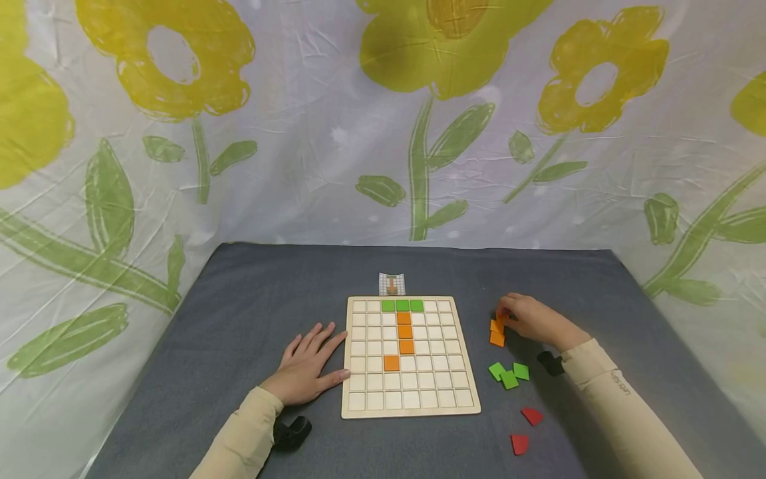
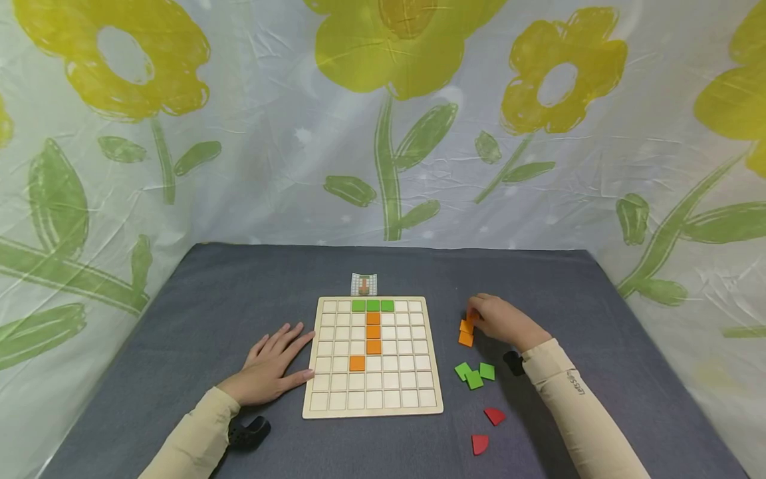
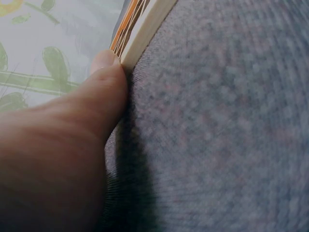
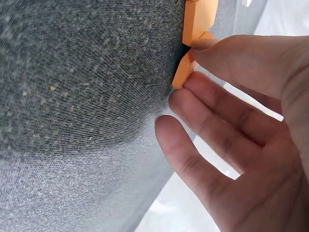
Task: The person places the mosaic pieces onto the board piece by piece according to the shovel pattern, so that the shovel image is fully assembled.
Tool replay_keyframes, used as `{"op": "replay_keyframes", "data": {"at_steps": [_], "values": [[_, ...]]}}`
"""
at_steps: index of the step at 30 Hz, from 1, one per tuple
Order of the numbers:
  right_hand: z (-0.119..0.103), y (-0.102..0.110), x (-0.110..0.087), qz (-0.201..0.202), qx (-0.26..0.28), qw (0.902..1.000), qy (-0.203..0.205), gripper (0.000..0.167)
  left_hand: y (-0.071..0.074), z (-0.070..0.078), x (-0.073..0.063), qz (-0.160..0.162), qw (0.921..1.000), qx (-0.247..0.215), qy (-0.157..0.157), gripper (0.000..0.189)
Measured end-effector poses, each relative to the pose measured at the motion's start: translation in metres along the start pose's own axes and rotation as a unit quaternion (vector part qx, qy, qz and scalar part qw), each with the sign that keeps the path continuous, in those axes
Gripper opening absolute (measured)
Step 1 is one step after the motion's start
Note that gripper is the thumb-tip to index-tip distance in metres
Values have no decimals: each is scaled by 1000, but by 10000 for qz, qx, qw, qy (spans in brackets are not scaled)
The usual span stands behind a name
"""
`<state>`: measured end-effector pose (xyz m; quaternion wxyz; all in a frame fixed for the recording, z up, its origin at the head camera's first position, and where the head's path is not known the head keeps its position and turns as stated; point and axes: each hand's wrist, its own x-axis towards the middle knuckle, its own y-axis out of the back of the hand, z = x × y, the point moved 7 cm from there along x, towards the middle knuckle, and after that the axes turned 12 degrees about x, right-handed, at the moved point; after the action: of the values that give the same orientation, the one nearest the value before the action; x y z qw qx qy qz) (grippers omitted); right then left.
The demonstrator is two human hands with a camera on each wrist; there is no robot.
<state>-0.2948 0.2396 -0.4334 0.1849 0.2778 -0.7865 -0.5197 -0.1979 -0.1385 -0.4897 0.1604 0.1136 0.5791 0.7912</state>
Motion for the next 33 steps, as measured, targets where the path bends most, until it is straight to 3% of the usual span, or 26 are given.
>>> {"op": "replay_keyframes", "data": {"at_steps": [8, 16, 26, 33], "values": [[-4, 3, -1, 197, -134, 9993, 276, 18, -4, -3, 1, 45, 10000, 14, 3, 73], [-24, 3, 2, 126, -159, 9997, 126, 16, -4, -4, 1, 13, 10000, 41, 18, 74], [-73, 1, 5, 407, -431, 9910, 1201, 19, -7, -5, 2, 45, 10000, 81, 37, 74], [-110, -8, 8, 471, -575, 9855, 1523, 20, -7, -5, 2, 36, 10000, 84, 26, 75]]}}
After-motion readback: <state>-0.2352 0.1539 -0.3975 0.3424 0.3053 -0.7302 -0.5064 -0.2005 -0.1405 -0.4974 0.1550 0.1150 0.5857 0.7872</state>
